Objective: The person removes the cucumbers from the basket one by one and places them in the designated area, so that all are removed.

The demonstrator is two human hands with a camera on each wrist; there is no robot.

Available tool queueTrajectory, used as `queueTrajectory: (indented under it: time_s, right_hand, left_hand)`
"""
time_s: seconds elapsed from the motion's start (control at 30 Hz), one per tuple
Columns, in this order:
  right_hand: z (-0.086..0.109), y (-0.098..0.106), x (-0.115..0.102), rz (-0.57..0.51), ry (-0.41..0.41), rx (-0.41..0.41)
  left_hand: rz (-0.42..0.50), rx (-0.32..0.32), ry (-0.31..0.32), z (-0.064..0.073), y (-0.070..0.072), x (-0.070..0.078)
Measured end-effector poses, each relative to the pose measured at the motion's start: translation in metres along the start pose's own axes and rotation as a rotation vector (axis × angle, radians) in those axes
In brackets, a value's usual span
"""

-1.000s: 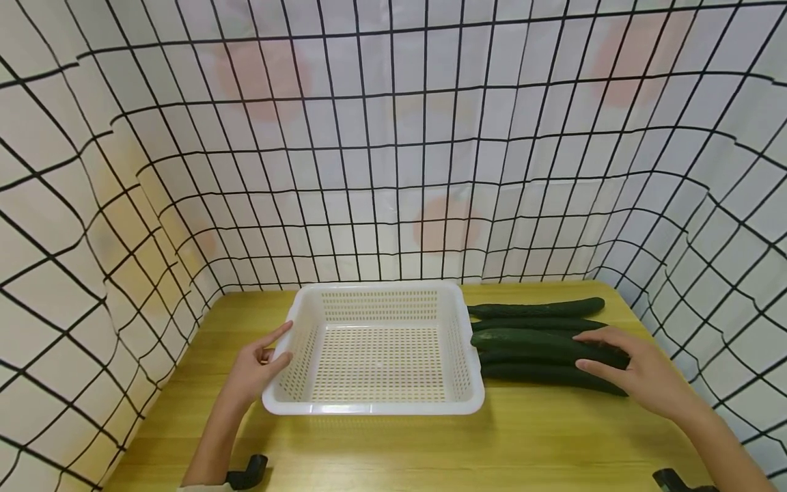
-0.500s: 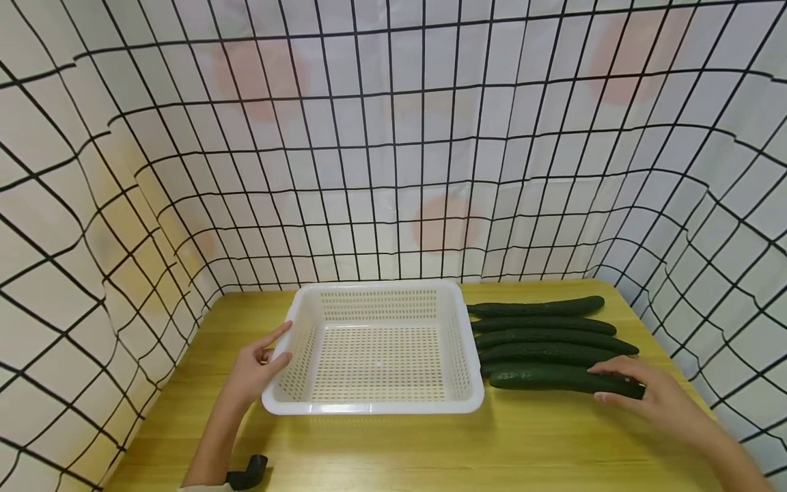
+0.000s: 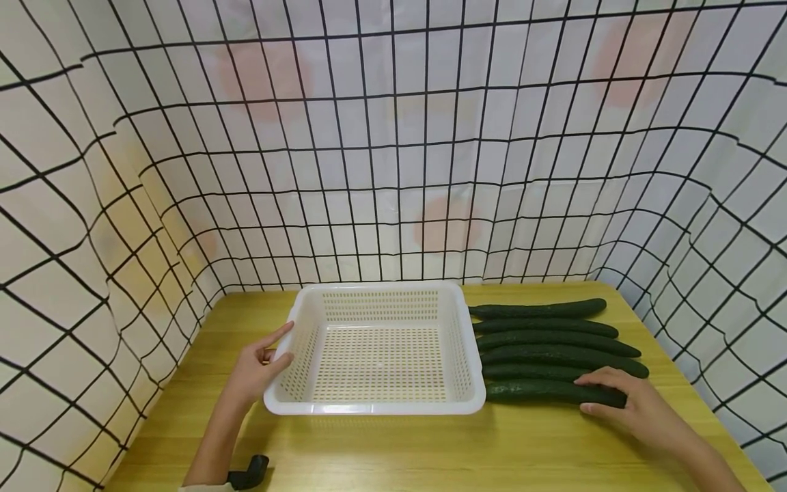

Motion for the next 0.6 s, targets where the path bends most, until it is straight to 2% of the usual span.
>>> queueTrajectory:
  time_s: [0.3,0.4,0.53,0.6]
  right_hand:
    - [-0.0035,0.0007,-0.0035,0.167,0.014,0.0]
    - [-0.0054,-0.0003,-0.0052,0.225,0.05,-0.003]
    - [-0.0071,-0.0015,-0.0066,0.246,0.082,0.001]
    - [-0.0076,-0.0023,-0.0068,0.245,0.066,0.0]
  left_hand:
    - [0.04,-0.025,0.012,0.0007,0.0006,-0.0006]
    - [0.047,-0.031,0.014,0.0015,0.001,0.0001]
    - [0.027,-0.024,0.01,0.0011,0.0009,0.0014]
    - [0.018,-0.018,0.009,0.0006,0.0011,0.0018]
Point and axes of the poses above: each hand's wrist, its own z-axis away from the middle knuckle, its own y-axis out of the back of the hand, x = y × z, the point moved 2 cm from there along -z, towards the middle knuckle, and after that the axes turned 2 degrees about x, right-handed, at the moved point
